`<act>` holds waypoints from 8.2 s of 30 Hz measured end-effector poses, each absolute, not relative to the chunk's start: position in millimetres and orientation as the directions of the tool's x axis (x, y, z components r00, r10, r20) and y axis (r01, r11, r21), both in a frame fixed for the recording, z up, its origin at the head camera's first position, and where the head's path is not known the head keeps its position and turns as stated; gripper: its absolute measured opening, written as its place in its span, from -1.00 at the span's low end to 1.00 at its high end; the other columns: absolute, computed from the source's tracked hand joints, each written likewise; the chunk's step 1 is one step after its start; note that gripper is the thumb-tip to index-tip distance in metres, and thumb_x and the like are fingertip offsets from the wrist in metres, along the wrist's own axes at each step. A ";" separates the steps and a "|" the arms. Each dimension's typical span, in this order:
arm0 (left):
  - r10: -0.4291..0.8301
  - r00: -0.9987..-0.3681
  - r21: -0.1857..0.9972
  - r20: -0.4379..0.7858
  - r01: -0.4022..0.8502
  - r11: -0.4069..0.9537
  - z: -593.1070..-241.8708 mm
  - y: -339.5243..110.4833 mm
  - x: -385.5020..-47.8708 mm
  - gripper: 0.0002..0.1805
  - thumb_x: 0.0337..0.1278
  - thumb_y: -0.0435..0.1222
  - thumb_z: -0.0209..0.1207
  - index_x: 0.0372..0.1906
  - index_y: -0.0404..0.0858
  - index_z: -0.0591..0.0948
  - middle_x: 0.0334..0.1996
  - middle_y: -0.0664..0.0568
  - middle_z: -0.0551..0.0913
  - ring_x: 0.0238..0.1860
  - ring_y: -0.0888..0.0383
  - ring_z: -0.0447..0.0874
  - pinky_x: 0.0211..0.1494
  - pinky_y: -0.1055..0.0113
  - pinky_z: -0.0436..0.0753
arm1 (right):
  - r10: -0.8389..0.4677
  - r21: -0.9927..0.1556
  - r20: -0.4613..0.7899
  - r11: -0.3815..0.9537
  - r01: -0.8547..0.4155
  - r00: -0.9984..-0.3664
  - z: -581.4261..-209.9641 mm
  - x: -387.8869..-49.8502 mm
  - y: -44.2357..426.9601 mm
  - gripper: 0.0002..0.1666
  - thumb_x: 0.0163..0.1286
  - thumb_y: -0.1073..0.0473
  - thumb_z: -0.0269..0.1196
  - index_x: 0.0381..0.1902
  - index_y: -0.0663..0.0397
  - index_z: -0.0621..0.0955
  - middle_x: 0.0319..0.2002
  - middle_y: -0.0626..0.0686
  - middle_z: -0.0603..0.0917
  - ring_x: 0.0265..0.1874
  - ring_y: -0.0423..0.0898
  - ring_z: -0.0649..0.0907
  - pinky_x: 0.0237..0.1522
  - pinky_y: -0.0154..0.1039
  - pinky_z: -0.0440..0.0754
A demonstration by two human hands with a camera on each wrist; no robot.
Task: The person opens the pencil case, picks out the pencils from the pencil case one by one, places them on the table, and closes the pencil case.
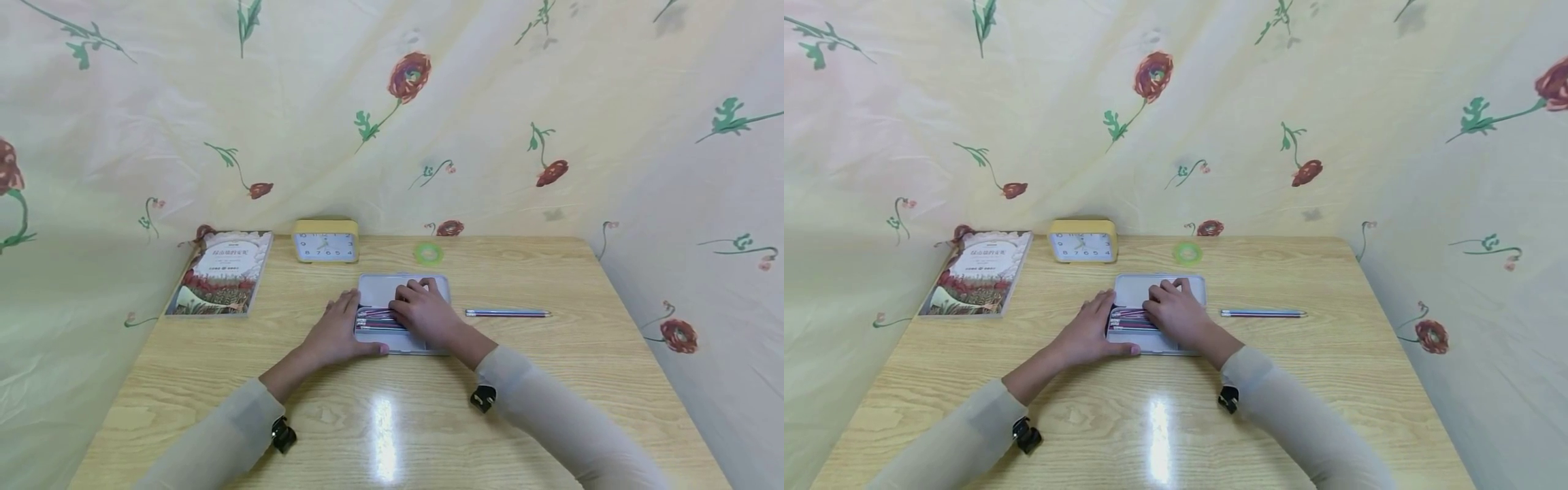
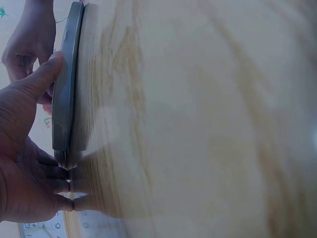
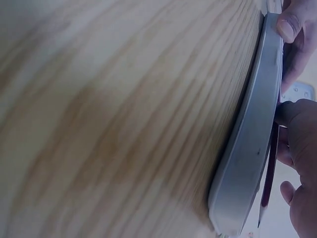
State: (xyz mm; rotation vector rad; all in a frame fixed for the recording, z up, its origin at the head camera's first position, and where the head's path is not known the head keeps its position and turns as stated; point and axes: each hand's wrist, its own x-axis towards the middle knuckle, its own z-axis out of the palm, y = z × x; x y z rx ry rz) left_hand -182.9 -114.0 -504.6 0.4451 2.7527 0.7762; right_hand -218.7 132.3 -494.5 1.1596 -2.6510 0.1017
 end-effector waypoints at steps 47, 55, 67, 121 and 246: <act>0.371 -0.918 0.560 -0.140 0.235 0.795 -505.0 -114.3 -183.1 0.58 -0.03 0.45 0.52 0.80 -0.40 -0.02 0.81 -0.32 0.04 0.84 -0.26 -0.08 0.90 -0.16 -0.03 | -0.642 0.069 0.491 0.703 -0.708 -0.589 -493.7 -213.7 215.8 -0.85 0.29 0.18 0.64 -0.20 -0.04 0.87 -0.23 -0.02 0.72 -0.20 0.05 0.61 0.07 0.33 0.68; 0.369 -0.918 0.558 -0.145 0.232 0.797 -502.1 -113.4 -182.0 0.58 -0.02 0.44 0.53 0.80 -0.40 -0.03 0.81 -0.32 0.03 0.84 -0.26 -0.09 0.90 -0.15 -0.06 | -0.629 0.066 0.468 0.725 -0.685 -0.621 -494.0 -207.8 246.8 -0.87 0.36 0.25 0.57 -0.14 0.01 0.86 -0.23 0.00 0.71 -0.20 0.07 0.60 0.06 0.34 0.67; 0.368 -0.920 0.573 -0.136 0.230 0.787 -499.2 -112.7 -180.1 0.54 0.02 0.40 0.54 0.79 -0.44 -0.01 0.79 -0.36 0.05 0.83 -0.30 -0.04 0.89 -0.20 -0.03 | -0.591 0.083 0.453 0.773 -0.629 -0.667 -496.0 -195.4 286.6 -0.79 0.27 0.26 0.64 -0.15 0.03 0.85 -0.24 0.03 0.71 -0.22 0.06 0.56 0.02 0.34 0.64; 0.357 -0.925 0.557 -0.133 0.228 0.798 -504.1 -112.2 -181.9 0.55 -0.01 0.40 0.55 0.79 -0.43 0.01 0.78 -0.36 0.08 0.82 -0.30 -0.02 0.89 -0.21 -0.01 | -0.548 0.015 0.501 0.779 -0.627 -0.670 -517.7 -186.6 317.8 -0.79 0.24 0.24 0.64 -0.18 0.05 0.84 -0.27 0.02 0.74 -0.25 0.03 0.57 -0.03 0.34 0.57; 0.348 -0.929 0.572 -0.127 0.218 0.791 -506.0 -112.0 -181.5 0.58 -0.07 0.44 0.56 0.80 -0.36 0.02 0.79 -0.31 0.09 0.82 -0.26 0.02 0.89 -0.17 0.02 | -0.644 0.069 0.398 0.731 -0.679 -0.653 -475.6 -208.1 167.8 -0.87 0.45 0.10 0.55 -0.08 -0.13 0.86 -0.17 -0.08 0.70 -0.10 -0.01 0.57 0.18 0.29 0.65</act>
